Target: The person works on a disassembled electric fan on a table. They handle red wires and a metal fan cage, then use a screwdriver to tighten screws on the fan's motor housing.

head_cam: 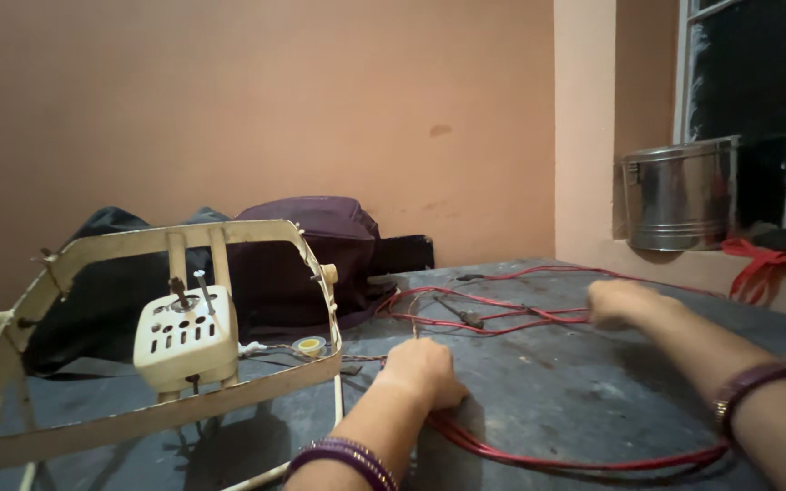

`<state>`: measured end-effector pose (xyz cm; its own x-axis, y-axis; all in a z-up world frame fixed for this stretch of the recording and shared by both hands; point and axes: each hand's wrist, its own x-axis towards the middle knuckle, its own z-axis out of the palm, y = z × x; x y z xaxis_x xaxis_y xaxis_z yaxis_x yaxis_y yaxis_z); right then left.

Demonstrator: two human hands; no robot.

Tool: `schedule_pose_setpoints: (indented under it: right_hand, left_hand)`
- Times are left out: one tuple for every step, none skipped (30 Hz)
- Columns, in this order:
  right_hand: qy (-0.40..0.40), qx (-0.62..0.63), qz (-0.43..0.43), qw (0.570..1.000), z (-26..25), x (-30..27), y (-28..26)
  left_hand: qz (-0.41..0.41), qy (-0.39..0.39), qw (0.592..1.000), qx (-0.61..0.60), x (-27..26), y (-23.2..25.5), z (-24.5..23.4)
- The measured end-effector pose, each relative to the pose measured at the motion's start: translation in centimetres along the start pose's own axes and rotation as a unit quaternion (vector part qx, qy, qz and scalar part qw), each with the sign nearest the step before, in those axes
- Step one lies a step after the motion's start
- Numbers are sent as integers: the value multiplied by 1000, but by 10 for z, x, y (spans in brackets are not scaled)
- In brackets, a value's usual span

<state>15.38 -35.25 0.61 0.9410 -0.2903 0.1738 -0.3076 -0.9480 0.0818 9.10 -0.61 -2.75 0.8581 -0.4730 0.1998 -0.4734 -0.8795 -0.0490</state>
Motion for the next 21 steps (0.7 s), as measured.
schedule_pose_setpoints:
  right_hand:
    - [-10,-35,-1,999,-3,-2,-15]
    - [-21,-71,-1,997,-6,-4,-33]
    - [-9,-85,-17,996,-8,-3,-53]
    - [2,-100,-32,994,-10,-2,-72]
    - [-6,-75,-58,995,-10,2,-94]
    - [-13,-50,-84,995,-10,7,-108]
    - [-18,5,-132,991,-7,13,-126]
    - [-23,60,-180,982,-4,21,-140]
    - [-33,63,-188,980,1,28,-148]
    - [-43,67,-197,977,7,36,-157]
    - [-55,74,-190,977,11,46,-162]
    - [-67,81,-183,977,15,56,-167]
    - [-80,86,-177,977,19,65,-169]
    - [-83,88,-178,976,25,74,-169]
    - [-87,89,-181,976,32,81,-170]
    - [-90,91,-183,975,38,86,-170]
    - [-73,91,-185,976,47,89,-171]
    - [-57,92,-187,976,55,88,-172]
    - [-41,93,-190,977,60,87,-175]
    - [-25,90,-186,978,60,85,-177]
    - [-10,86,-183,979,58,80,-177]
  left_hand:
    - [-3,-15,1000,1,4,-1,-6]
    - [-1,-17,1000,1,6,-1,-9]
    - [1,-19,1000,2,8,-1,-12]
    - [4,-21,1000,3,8,-1,-15]
    - [-2,-26,1000,-4,9,-3,-18]
    - [-8,-31,999,-10,8,-5,-21]
    - [-11,-38,999,-15,6,-6,-20]
    - [-15,-22,999,-18,4,-6,-19]
    - [-19,-7,1000,-19,0,-8,-16]
    - [-22,8,999,-21,-3,-10,-14]
    - [-23,9,999,-25,-3,-11,-13]
    - [-24,9,999,-29,-3,-11,-11]
    - [-25,10,999,-36,-3,-10,-9]
    - [-28,13,999,-34,-2,-9,-8]
    - [-31,16,999,-33,-1,-7,-6]
    - [-34,19,999,-31,-1,-6,-4]
    - [-30,30,999,-32,-1,-5,-2]
    - [-26,40,998,-33,-1,-4,-1]
    - [-24,51,998,-34,-1,-4,0]
    - [-23,47,998,-34,-2,-5,1]
    - [-22,44,998,-35,-3,-5,2]
